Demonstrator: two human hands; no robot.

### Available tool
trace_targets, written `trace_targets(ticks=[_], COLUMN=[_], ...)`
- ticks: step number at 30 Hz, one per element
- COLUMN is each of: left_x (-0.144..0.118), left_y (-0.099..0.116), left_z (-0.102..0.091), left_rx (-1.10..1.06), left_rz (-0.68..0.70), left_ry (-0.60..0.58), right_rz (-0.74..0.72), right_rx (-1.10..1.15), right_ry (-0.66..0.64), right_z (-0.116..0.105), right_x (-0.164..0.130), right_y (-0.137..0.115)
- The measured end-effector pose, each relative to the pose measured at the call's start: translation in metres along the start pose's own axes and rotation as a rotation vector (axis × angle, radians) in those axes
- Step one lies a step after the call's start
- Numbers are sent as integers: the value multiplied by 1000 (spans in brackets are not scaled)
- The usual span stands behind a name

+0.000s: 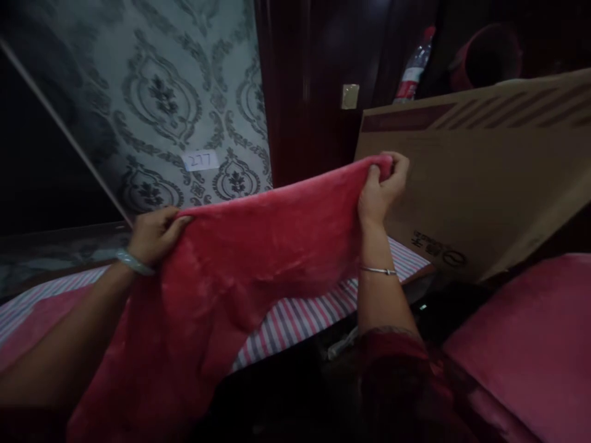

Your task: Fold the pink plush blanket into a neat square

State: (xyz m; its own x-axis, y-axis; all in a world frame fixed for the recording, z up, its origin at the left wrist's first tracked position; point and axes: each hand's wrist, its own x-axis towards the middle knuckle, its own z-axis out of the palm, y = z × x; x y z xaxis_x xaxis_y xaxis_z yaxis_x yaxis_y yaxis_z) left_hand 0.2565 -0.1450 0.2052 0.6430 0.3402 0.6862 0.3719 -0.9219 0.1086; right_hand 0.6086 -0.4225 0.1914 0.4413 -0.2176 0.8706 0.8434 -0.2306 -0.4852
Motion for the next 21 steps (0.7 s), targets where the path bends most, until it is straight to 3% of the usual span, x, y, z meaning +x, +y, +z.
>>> trace_targets(ticks=[6, 10, 13, 15, 17, 19, 21], left_x=[3, -1, -3, -5, -8, -15, -25], left_y=[13, 34, 50, 60, 70, 78, 82], left_z=[31, 46, 55, 62, 69, 74, 76], left_rx=[111, 143, 148, 125, 90, 53, -30], left_rz=[-5, 12, 66, 118, 156, 166, 170], left_ry=[-214, -269, -297, -292, -283, -313, -352], right_rz=[285, 223, 75, 35, 11, 19, 80], right_rx=[-241, -95, 240, 468, 617, 665, 628], right_ry=[-107, -135, -465, -755, -962, -1046, -1028], right_z=[1, 2, 12, 24, 37, 44, 43], right_x=[-27, -51, -88, -122, -157, -182, -193], right_y=[-5, -20, -49, -72, -90, -101, -105])
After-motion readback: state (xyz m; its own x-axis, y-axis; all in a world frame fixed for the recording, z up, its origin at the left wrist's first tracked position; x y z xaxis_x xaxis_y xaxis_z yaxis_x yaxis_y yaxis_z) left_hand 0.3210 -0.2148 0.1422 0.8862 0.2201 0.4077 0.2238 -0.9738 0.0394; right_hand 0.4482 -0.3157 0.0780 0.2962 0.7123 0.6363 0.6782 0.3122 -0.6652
